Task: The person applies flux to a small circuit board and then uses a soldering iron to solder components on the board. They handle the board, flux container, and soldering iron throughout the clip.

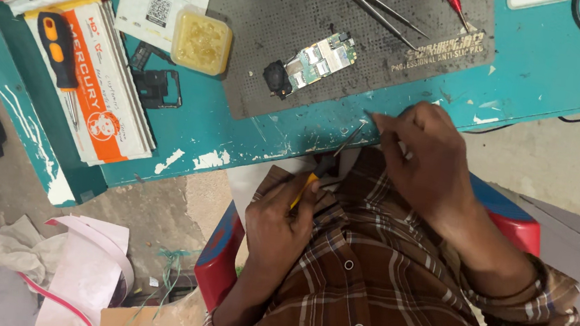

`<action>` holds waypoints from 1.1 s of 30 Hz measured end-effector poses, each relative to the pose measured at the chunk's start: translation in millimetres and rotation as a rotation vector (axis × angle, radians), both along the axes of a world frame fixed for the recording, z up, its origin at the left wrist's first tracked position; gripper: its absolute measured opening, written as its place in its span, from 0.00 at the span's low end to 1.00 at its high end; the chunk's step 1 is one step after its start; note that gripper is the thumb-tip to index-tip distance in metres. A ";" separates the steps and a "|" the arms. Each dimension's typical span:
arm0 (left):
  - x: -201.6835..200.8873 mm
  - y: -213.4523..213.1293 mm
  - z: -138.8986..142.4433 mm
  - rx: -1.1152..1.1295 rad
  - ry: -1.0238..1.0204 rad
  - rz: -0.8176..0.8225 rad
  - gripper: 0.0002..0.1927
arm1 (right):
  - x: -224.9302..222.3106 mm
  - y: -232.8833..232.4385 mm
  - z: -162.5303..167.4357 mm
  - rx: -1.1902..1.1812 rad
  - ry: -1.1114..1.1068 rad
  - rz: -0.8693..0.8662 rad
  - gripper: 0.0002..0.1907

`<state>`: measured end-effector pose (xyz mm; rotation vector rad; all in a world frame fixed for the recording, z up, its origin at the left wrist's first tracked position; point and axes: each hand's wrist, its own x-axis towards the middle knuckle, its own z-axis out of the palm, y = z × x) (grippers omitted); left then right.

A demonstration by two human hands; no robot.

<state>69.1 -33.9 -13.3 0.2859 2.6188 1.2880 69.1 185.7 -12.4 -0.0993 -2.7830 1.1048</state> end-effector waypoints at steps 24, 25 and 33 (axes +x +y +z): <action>3.0 -0.4 -4.8 -0.088 -0.015 -0.047 0.11 | 4.7 -0.9 -4.0 -0.010 0.014 0.033 0.09; 3.4 -0.4 -5.1 -0.117 -0.045 -0.050 0.11 | 5.0 -0.1 -4.0 0.000 0.004 0.016 0.08; 2.9 -2.7 -10.4 -0.155 -0.101 -0.073 0.11 | 0.5 0.2 -4.3 -0.015 0.035 0.063 0.11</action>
